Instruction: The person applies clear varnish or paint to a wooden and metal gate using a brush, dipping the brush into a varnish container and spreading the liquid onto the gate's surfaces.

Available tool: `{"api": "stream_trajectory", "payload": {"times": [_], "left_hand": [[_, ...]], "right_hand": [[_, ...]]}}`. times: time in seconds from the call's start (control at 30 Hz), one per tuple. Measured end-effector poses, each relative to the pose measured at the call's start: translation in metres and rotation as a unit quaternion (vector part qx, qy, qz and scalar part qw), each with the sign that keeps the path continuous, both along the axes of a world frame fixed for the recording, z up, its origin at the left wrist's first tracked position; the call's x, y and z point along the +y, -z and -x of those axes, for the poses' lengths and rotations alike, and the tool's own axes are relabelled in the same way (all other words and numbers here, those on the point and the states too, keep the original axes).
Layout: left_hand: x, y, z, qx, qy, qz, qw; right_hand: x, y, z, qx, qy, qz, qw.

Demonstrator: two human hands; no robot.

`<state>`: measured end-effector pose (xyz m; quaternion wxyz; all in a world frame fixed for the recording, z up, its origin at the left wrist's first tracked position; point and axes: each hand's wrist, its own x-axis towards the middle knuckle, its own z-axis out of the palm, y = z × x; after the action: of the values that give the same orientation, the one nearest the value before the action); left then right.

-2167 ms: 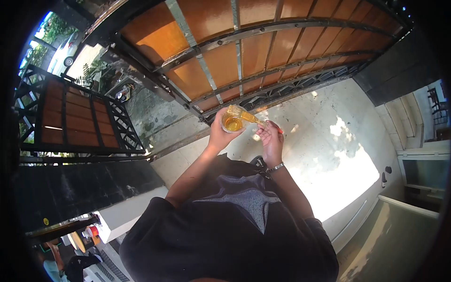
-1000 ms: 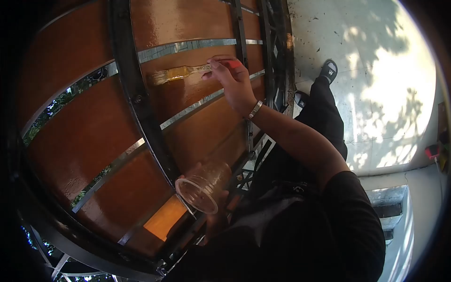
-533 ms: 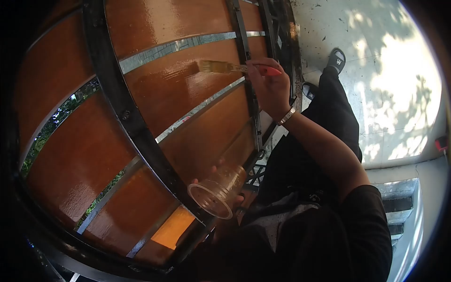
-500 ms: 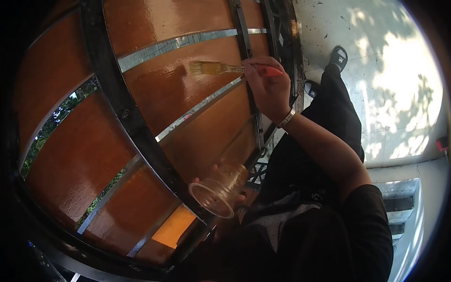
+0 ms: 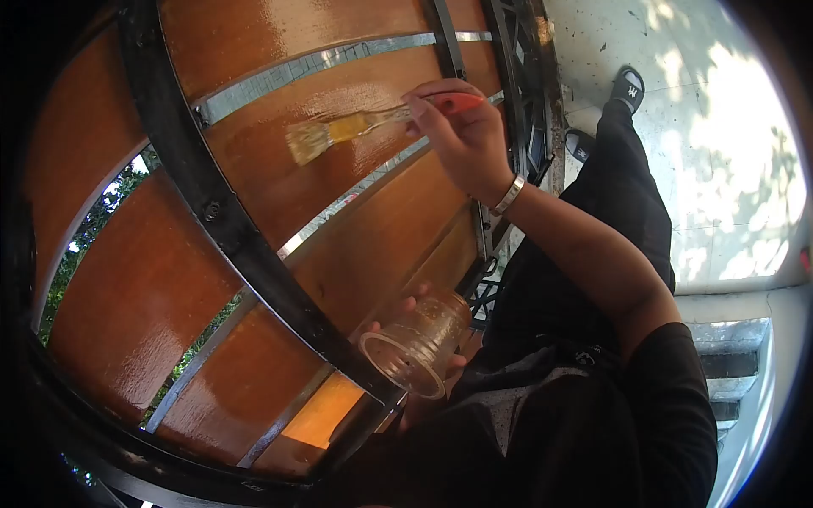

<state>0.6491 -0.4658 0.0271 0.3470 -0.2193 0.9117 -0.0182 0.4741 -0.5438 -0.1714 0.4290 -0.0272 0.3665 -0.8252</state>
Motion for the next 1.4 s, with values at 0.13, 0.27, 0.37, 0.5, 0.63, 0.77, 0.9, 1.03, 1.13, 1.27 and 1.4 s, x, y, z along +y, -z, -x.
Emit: {"api": "stream_trajectory", "payload": {"times": [0.13,0.27,0.37,0.5,0.63,0.77,0.9,1.03,1.13,1.27,1.4], "left_hand": [[0.008,0.009,-0.008,0.212,-0.247,-0.124,0.937],[0.018,0.013,-0.021,0.271,-0.284,-0.149,0.907],[0.021,0.016,-0.025,0.308,-0.315,-0.167,0.882],[0.021,0.020,-0.025,0.360,-0.344,-0.188,0.847],[0.021,0.044,-0.014,0.410,-0.368,-0.211,0.807],[0.022,0.038,-0.021,0.465,-0.392,-0.235,0.758],[0.035,0.044,-0.023,0.517,-0.415,-0.257,0.703],[0.038,0.045,-0.025,0.549,-0.437,-0.271,0.659],[0.034,0.042,-0.028,0.457,-0.387,-0.262,0.757],[0.037,0.046,-0.018,0.553,-0.432,-0.258,0.664],[0.029,0.041,-0.027,0.495,-0.374,-0.242,0.746]], "right_hand": [[0.022,0.046,0.017,0.077,0.013,-0.145,0.986],[0.036,0.020,0.017,0.115,0.066,-0.105,0.986],[0.020,-0.018,0.006,0.026,0.056,0.073,0.995],[-0.012,-0.046,-0.009,-0.058,0.093,0.128,0.986],[-0.005,-0.053,-0.019,-0.095,0.013,0.158,0.983],[0.022,-0.037,-0.028,-0.048,-0.071,0.177,0.980],[0.018,-0.025,-0.019,-0.001,-0.139,0.183,0.973],[-0.014,-0.039,0.003,0.026,-0.108,0.168,0.980],[-0.040,-0.037,0.004,-0.029,-0.011,0.207,0.978],[-0.048,-0.042,0.008,-0.110,0.047,0.246,0.962],[-0.039,-0.042,-0.005,-0.065,0.047,0.172,0.982]]}}
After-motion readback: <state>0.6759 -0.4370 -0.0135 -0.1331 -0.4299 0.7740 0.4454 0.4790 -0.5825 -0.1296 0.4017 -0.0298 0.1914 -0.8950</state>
